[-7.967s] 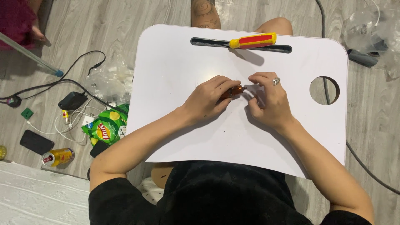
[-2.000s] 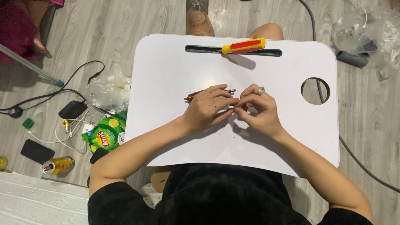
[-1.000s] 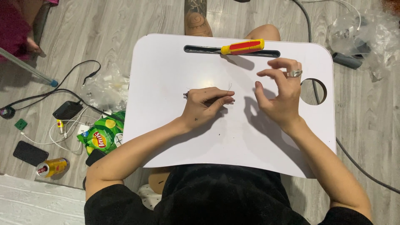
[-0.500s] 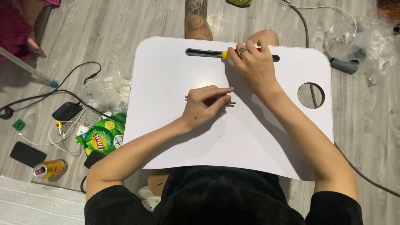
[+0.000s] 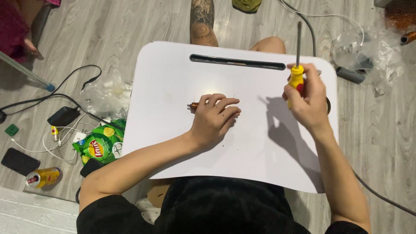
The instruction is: Winding copper wire around a small electronic component and securing it using a screwdriver.
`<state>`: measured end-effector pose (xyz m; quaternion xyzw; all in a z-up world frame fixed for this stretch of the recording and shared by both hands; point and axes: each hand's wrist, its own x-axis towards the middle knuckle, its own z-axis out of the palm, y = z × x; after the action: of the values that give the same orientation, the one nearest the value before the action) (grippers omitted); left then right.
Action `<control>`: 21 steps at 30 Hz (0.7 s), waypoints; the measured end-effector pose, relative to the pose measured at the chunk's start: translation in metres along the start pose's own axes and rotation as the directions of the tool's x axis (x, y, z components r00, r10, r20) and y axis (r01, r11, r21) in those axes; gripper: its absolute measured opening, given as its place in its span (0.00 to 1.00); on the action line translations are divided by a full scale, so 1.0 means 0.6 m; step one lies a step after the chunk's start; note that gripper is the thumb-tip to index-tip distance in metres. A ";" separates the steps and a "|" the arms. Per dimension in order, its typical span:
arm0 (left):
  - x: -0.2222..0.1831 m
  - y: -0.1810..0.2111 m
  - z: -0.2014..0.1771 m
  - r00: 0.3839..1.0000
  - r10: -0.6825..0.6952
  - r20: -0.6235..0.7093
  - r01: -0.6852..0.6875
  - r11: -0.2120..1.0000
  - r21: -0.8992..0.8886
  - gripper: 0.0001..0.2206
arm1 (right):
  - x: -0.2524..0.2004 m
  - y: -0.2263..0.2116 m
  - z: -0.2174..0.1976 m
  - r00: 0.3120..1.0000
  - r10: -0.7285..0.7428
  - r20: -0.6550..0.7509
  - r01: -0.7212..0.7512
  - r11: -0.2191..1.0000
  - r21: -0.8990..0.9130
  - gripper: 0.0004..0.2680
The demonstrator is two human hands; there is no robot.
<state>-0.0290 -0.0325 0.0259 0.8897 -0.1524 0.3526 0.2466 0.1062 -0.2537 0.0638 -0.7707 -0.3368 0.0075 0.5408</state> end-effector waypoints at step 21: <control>0.014 -0.029 -0.036 0.903 -0.112 0.416 0.122 0.993 0.002 0.07 | -0.022 0.073 0.025 0.994 0.099 -0.053 -0.091 0.987 0.134 0.09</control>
<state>-0.0275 -0.0067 0.0396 0.9488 -0.1518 0.1384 0.2398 0.1127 -0.2567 0.0163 -0.7485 -0.2821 0.0323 0.5993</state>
